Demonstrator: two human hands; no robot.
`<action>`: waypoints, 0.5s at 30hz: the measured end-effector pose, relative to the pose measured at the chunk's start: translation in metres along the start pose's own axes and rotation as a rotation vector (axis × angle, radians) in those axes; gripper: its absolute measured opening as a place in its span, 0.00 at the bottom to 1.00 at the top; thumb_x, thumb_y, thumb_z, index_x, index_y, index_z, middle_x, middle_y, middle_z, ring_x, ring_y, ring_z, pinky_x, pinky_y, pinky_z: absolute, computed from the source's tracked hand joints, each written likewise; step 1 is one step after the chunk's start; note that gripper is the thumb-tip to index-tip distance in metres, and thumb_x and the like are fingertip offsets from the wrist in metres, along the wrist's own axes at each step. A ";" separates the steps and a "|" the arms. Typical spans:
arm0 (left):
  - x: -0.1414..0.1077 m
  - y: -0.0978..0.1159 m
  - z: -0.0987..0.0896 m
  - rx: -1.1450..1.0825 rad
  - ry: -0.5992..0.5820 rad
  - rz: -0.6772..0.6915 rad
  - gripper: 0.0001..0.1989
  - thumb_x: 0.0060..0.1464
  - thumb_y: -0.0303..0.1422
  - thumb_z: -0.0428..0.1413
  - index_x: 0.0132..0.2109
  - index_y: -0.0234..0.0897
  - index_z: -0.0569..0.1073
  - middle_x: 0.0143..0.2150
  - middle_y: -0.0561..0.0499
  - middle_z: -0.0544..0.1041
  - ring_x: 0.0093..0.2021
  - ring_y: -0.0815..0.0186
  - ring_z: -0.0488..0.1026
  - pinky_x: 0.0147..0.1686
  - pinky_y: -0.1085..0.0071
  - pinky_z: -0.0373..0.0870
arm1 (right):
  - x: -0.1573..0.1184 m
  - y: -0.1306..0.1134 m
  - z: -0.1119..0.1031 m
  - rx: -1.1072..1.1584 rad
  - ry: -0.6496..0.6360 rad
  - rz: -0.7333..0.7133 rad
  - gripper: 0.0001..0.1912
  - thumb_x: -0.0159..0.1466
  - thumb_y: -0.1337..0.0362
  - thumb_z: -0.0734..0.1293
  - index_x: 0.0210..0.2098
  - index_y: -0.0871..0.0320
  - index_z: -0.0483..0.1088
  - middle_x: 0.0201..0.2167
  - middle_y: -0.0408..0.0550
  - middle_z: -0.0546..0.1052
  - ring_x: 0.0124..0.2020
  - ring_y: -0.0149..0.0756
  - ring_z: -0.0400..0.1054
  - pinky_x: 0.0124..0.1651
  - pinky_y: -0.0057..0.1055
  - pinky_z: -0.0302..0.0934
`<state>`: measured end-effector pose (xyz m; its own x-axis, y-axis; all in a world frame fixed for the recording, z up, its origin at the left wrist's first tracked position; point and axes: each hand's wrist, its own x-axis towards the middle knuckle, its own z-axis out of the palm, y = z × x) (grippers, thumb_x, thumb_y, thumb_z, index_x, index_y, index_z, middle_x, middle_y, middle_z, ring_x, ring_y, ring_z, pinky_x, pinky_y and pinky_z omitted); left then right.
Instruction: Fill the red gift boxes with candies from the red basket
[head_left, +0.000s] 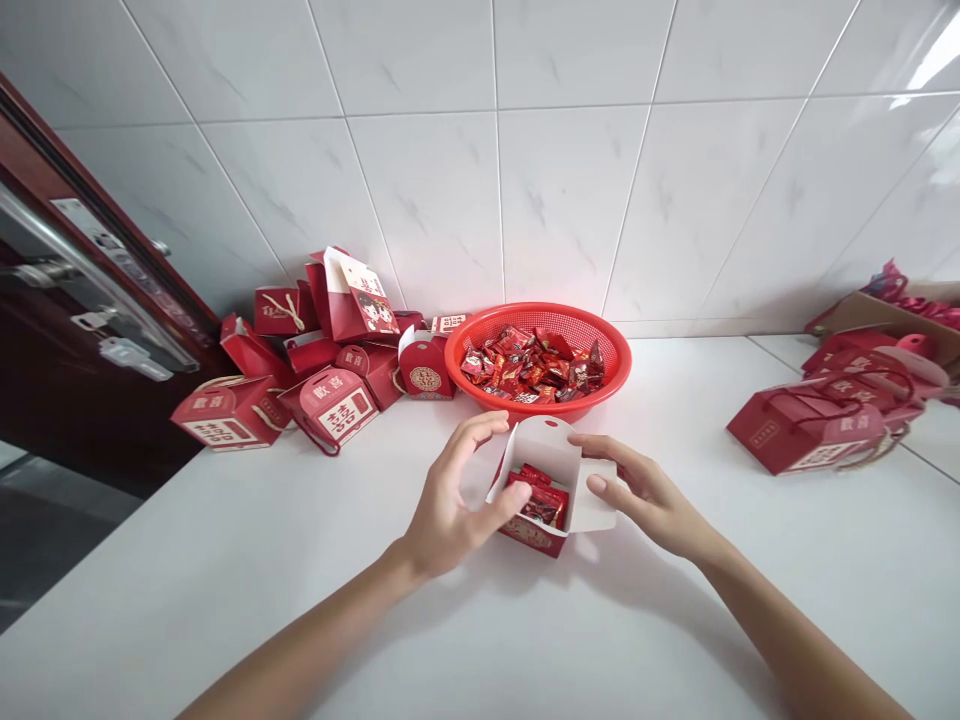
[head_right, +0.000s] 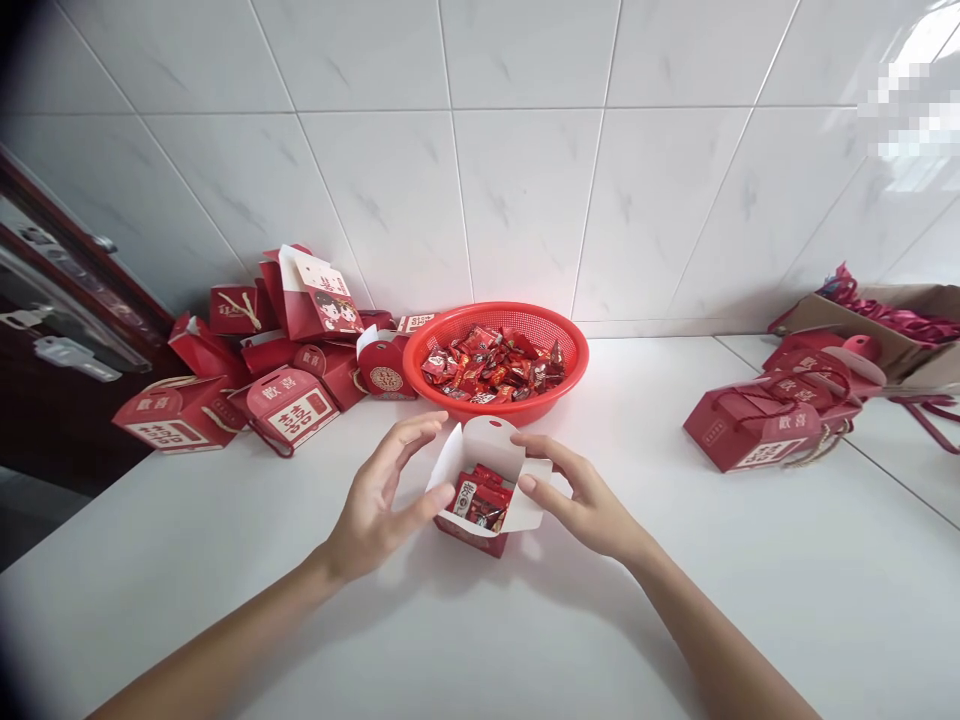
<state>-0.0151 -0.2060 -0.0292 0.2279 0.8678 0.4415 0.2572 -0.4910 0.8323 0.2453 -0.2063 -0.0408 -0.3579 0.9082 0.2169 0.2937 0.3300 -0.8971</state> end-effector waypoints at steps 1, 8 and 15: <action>0.002 -0.002 0.000 -0.004 -0.002 -0.010 0.19 0.62 0.41 0.61 0.56 0.38 0.73 0.60 0.41 0.75 0.63 0.52 0.71 0.65 0.55 0.67 | 0.000 0.001 0.001 0.008 0.007 -0.004 0.24 0.71 0.48 0.64 0.62 0.52 0.70 0.62 0.56 0.76 0.61 0.50 0.72 0.59 0.49 0.69; 0.009 -0.017 0.004 -0.007 -0.205 -0.032 0.18 0.68 0.45 0.51 0.46 0.38 0.80 0.49 0.43 0.81 0.57 0.53 0.73 0.60 0.58 0.68 | -0.003 0.009 -0.002 0.102 -0.024 -0.066 0.26 0.71 0.45 0.63 0.63 0.49 0.70 0.65 0.54 0.73 0.65 0.53 0.68 0.64 0.52 0.65; 0.005 -0.031 0.004 -0.153 -0.244 -0.017 0.26 0.64 0.54 0.52 0.51 0.37 0.79 0.53 0.41 0.78 0.60 0.50 0.71 0.62 0.57 0.67 | -0.002 0.008 0.012 0.179 0.049 0.051 0.26 0.71 0.43 0.62 0.62 0.49 0.70 0.62 0.54 0.75 0.61 0.51 0.71 0.63 0.50 0.65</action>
<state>-0.0180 -0.1864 -0.0544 0.4486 0.8230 0.3485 0.1229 -0.4431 0.8880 0.2380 -0.2087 -0.0525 -0.3019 0.9354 0.1840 0.1464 0.2362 -0.9606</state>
